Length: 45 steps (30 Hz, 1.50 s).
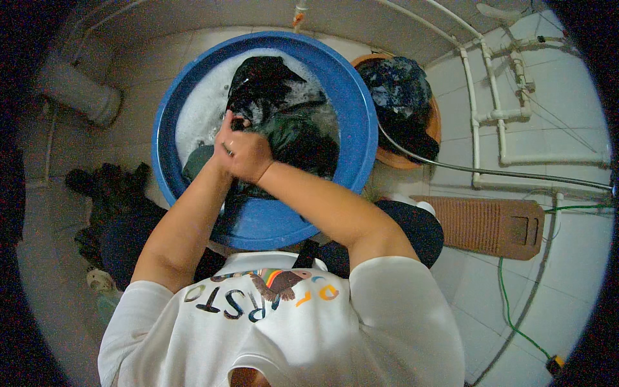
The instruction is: The person hand washes a dark garment in a blue plastic basin filled with soapy water. They repeatedly submerge, scrub, and wring the fabric with both hands, occasionally lifting it to inspect or reposition it within the basin.
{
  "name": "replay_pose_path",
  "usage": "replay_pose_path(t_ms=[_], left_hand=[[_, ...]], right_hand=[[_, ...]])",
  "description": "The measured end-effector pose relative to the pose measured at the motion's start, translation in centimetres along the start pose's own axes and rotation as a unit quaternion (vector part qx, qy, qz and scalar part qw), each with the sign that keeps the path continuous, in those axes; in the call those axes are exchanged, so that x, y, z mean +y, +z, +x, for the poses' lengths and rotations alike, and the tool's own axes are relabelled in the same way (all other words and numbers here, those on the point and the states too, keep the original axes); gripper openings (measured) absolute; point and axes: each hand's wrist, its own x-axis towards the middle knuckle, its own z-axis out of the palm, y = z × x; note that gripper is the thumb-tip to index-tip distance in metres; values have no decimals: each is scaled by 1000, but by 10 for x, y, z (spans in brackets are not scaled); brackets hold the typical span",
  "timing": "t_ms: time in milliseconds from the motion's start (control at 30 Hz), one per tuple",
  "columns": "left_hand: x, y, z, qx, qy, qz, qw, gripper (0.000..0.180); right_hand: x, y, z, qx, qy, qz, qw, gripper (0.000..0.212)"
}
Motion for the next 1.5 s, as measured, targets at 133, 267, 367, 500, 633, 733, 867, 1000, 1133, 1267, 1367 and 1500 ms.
replay_pose_path(t_ms=[133,267,367,500,633,733,867,1000,1133,1267,1367,1500], left_hand=[[26,41,-43,-5,-112,-190,975,33],[20,11,-22,-30,-52,-264,963,29],[21,17,-27,-40,-31,-262,964,27],[21,25,-32,-72,-24,-201,977,31],[14,19,-30,-115,-48,-51,991,46],[19,41,-48,-189,-14,114,975,53],[23,38,-39,-140,-49,4,989,45],[16,15,-23,-148,-75,-194,967,42],[41,34,-46,-99,-103,-204,968,36],[0,-29,7,-293,277,97,910,35],[9,10,-20,-70,-19,-55,996,28],[23,38,-45,63,-132,-104,984,25]], right_hand=[[84,-10,25,39,162,-146,975,34],[118,-65,30,-119,260,-239,928,40],[116,-70,-16,-203,222,-369,880,46],[117,-57,-22,-362,380,-366,769,47],[155,-54,-14,-479,354,-321,737,37],[184,-41,-22,-290,429,-317,795,31],[145,-40,-14,11,266,-266,926,30],[30,-34,11,-10,37,-99,994,18],[-23,-34,5,-70,-30,5,997,25],[-29,-14,10,-55,-124,3,991,19],[26,-2,13,9,-38,-65,997,17],[41,-2,20,72,142,-34,987,20]])
